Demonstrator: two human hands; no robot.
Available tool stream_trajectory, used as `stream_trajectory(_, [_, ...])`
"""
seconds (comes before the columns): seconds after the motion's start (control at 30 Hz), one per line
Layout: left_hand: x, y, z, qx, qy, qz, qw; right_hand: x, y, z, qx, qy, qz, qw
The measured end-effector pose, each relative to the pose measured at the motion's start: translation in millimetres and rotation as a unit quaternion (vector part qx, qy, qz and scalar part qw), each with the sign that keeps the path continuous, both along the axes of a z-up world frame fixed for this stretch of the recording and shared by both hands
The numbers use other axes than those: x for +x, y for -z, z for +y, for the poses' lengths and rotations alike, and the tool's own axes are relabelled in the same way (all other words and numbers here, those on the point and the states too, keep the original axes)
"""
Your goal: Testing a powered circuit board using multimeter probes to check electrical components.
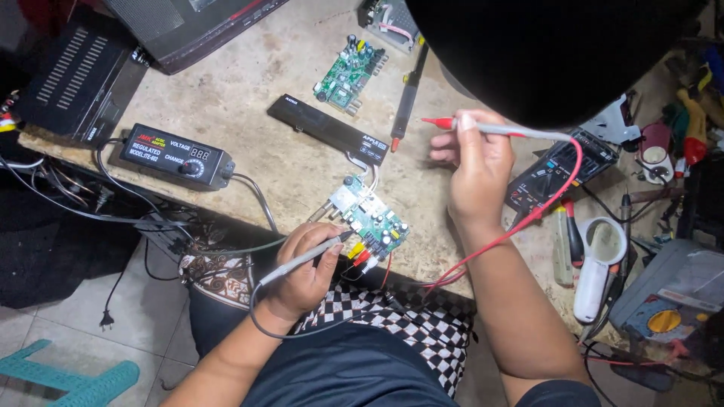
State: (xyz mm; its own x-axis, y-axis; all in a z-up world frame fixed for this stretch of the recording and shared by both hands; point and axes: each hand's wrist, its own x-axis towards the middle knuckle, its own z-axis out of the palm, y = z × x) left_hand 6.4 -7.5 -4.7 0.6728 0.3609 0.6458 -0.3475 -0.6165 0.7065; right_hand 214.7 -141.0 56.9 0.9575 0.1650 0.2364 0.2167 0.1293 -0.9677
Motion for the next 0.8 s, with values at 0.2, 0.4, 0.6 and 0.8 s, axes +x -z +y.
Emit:
stream_trajectory(0.2, [-0.3,0.3,0.1,-0.004,0.003,0.008,1.000,4.8,3.5,-1.1,-0.021,-0.022,0.057,0.998])
stream_trajectory(0.4, [-0.6,0.0,2.1,0.003,0.004,0.012,1.000,2.7,2.2,1.0,-0.017,-0.032,0.070,0.997])
stream_trajectory(0.6, [-0.7,1.5,1.5,0.012,0.000,0.011,1.000,-0.4,-0.9,3.5,-0.009,-0.037,0.089,0.995])
stream_trajectory(0.8, [-0.2,4.2,0.1,0.003,-0.004,0.013,1.000,-2.8,-4.1,3.2,-0.012,-0.049,0.091,0.995])
